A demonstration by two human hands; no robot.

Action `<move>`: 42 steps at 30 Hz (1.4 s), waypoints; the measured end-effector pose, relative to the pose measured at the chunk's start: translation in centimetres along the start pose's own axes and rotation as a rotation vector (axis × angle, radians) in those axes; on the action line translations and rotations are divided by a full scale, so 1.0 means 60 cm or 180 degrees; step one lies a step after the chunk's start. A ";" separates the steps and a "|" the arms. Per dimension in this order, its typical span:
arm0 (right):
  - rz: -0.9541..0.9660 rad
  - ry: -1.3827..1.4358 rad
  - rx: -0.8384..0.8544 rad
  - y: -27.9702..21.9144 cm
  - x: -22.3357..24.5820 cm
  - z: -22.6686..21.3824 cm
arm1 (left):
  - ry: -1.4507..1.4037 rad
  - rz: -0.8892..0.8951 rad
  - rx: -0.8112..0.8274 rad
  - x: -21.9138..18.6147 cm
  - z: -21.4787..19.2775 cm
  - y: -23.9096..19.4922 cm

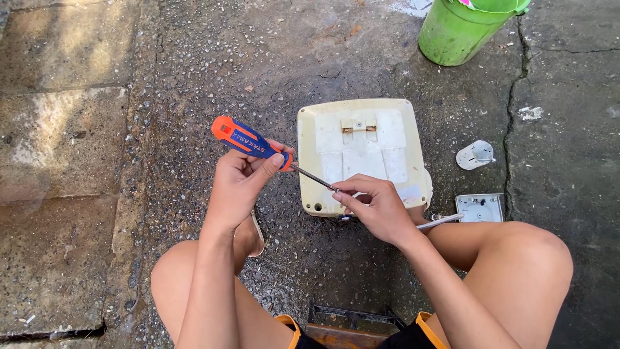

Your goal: The person uses a screwdriver to remove screws from the back of a beige appliance, detaches a wire, and then flips the appliance over to continue working on the bottom side.

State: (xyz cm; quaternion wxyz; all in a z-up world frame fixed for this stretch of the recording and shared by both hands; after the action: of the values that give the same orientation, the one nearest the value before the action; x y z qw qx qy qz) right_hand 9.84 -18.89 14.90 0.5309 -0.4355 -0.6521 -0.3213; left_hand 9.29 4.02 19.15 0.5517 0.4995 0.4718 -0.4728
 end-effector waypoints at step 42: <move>-0.1246 -0.0536 -0.0666 -0.029 0.078 -0.020 | -0.0108 0.0196 -0.0371 0.014 0.002 -0.006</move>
State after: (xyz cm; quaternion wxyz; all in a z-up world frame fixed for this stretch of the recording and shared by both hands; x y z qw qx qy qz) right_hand 8.50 -19.60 19.81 0.3543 -0.3786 -0.7293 -0.4465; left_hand 9.01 3.86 18.30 0.6020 0.4727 0.4736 -0.4357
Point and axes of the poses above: each hand's wrist, its own y-axis towards the middle knuckle, its own z-axis out of the palm, x = y × z, the point moved 9 cm from there along y, towards the middle knuckle, and after that the axes turned 1 degree about y, right-handed, at the moved point
